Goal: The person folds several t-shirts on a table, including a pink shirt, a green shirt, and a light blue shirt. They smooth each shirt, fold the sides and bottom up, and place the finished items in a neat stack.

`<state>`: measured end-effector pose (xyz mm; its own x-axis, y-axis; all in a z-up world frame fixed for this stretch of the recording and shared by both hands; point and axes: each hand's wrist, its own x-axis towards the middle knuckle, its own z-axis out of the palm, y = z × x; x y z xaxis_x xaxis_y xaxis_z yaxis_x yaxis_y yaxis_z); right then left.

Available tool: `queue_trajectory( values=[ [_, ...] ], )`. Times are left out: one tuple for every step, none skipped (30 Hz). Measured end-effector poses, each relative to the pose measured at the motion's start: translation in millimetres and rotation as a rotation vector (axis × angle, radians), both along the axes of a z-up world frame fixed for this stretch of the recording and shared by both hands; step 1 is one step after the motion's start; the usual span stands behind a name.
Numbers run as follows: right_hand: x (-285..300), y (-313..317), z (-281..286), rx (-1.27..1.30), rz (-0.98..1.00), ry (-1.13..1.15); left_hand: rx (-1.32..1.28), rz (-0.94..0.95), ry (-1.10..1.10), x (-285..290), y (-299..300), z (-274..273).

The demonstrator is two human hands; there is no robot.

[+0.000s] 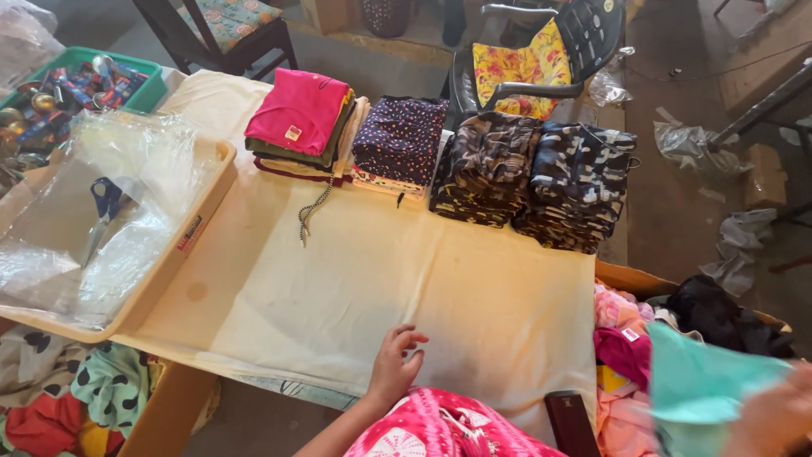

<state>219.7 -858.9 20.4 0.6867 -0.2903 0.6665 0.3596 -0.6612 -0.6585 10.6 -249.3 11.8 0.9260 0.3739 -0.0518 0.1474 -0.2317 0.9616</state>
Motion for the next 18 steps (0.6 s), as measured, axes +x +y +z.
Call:
queue_trajectory(
  values=[
    [-7, 52, 9, 0.016, 0.020, -0.010, -0.011, -0.050, -0.021, 5, -4, 2],
    [-6, 104, 34, 0.034, 0.041, -0.020, -0.019, -0.098, -0.043, 11, -6, 4],
    [-13, 149, 41, 0.035, 0.043, -0.020, -0.019, -0.096, -0.043, 19, -14, 25],
    [-20, 195, 48, 0.090, 0.119, 0.123, -0.032, -0.187, -0.084, 27, -22, 46],
    [-27, 241, 56, 0.145, 0.200, 0.265, -0.046, -0.279, -0.124, 35, -29, 68],
    [-37, 271, 57, 0.145, 0.204, 0.263, -0.043, -0.275, -0.126, 44, -35, 82],
    [-47, 302, 59, 0.148, 0.379, 0.322, 0.086, -0.292, -0.322, 52, -42, 96],
    [-58, 332, 61, 0.148, 0.553, 0.380, 0.217, -0.313, -0.517, 60, -49, 110],
    [-72, 349, 80, 0.148, 0.556, 0.378, 0.219, -0.310, -0.518, 67, -50, 114],
    [-86, 365, 99, 0.144, 0.655, 0.416, 0.281, -0.277, -0.532, 74, -52, 117],
    [-100, 381, 117, 0.140, 0.753, 0.454, 0.344, -0.244, -0.545, 82, -54, 121],
    [-102, 384, 133, 0.138, 0.752, 0.450, 0.343, -0.243, -0.550, 84, -47, 121],
    [-105, 388, 148, -0.129, 0.694, 0.513, 0.315, -0.223, -0.493, 88, -39, 121],
    [-109, 392, 162, -0.392, 0.623, 0.575, 0.287, -0.208, -0.432, 89, -31, 120],
    [-98, 382, 160, -0.391, 0.620, 0.575, 0.287, -0.212, -0.432, 83, -23, 137],
    [-88, 371, 157, -0.524, 0.457, 0.468, 0.229, -0.178, -0.439, 75, -15, 153],
    [-78, 361, 153, -0.652, 0.294, 0.357, 0.172, -0.143, -0.447, 69, -7, 169],
    [-72, 356, 167, -0.654, 0.295, 0.372, 0.165, -0.146, -0.433, 66, -3, 179]
  ],
)
